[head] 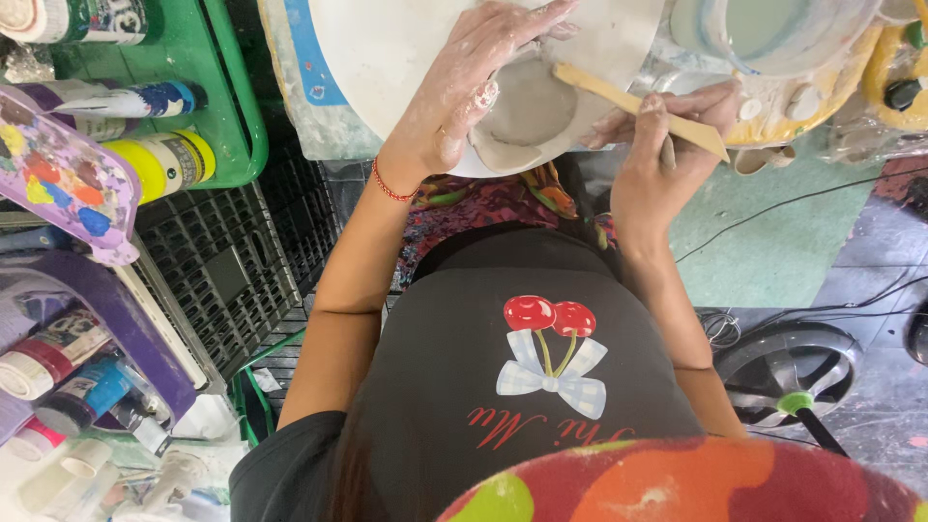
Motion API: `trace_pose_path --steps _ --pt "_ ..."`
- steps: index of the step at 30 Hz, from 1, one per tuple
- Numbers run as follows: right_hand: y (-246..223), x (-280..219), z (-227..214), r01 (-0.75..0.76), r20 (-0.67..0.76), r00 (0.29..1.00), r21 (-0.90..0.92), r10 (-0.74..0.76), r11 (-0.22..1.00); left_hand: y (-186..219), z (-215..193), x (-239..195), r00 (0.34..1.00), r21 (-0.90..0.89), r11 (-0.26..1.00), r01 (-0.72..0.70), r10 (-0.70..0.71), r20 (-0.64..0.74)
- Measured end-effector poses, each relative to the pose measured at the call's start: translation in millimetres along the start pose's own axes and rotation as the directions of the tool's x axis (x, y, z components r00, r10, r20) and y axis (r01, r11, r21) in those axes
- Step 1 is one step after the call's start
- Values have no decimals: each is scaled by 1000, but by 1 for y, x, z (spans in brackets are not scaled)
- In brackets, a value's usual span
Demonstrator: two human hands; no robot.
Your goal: The person uses a wooden tool and their hands to smooth the interior and edges of a small clay bowl on a white rotating plate. They dip the tool into water and run it along the clay surface while rotating the plate.
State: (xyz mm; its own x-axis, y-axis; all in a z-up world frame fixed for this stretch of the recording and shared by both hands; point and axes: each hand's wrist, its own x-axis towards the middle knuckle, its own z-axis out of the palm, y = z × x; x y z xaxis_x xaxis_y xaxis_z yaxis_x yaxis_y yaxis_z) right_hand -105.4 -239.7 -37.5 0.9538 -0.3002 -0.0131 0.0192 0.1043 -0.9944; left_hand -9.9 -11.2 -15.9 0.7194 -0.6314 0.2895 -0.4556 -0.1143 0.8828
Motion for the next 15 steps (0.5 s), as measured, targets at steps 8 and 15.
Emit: trace_pose_path --steps 8,15 --pt "-4 0 -1 74 35 997 -87 -71 993 3 1 -1 1000 -17 1000 24 -25 -13" --pt "-4 2 6 92 79 994 -201 -78 975 1 5 0 998 23 1000 13 -12 -61"
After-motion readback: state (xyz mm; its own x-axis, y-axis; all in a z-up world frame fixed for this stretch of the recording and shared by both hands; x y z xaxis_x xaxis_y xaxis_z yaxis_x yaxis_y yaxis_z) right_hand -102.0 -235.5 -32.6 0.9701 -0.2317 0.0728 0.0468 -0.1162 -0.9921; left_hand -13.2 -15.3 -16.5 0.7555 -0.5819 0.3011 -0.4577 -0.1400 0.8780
